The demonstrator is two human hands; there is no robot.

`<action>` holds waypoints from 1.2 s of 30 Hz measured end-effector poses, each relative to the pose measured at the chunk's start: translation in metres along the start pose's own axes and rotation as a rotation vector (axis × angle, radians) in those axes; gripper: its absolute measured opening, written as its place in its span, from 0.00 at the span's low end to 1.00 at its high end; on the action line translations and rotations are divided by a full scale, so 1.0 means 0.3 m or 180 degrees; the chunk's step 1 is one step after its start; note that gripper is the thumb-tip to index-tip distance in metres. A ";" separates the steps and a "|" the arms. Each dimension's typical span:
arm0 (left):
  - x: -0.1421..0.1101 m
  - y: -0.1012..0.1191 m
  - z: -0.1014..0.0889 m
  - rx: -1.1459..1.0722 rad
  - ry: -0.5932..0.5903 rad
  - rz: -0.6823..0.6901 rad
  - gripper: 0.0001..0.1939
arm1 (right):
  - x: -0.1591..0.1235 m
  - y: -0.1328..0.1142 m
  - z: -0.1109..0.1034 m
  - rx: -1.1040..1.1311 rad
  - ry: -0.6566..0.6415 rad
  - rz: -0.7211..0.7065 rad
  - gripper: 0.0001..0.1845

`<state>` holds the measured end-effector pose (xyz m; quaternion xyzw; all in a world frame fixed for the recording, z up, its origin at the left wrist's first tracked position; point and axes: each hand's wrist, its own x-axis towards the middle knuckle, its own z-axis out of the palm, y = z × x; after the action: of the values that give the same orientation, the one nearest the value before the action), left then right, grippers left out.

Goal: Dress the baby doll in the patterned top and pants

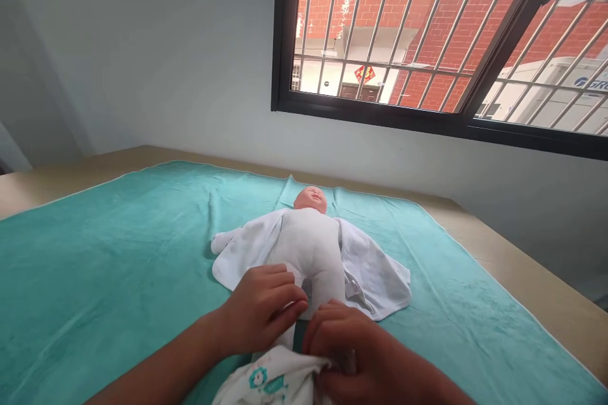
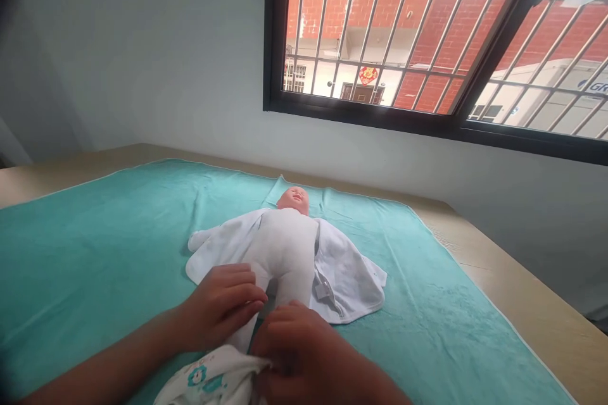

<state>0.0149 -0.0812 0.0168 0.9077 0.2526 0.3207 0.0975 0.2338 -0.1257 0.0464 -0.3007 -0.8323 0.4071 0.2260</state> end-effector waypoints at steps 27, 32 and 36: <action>-0.023 -0.012 -0.021 -0.4240 -0.0788 -0.2071 0.16 | -0.007 0.131 -0.021 0.2563 0.0206 0.0960 0.24; -0.023 -0.022 -0.016 -0.4806 -0.0649 -0.1929 0.16 | 0.018 0.117 -0.008 0.2975 0.0685 0.1277 0.17; -0.025 -0.053 -0.042 -0.5043 -0.0826 -0.2009 0.17 | 0.005 0.117 -0.041 0.2618 0.0162 0.1617 0.18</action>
<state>-0.0044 -0.0714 0.0173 0.4888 0.1817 0.2540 0.8146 0.2515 -0.1010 0.0250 -0.3900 -0.4967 0.7373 0.2399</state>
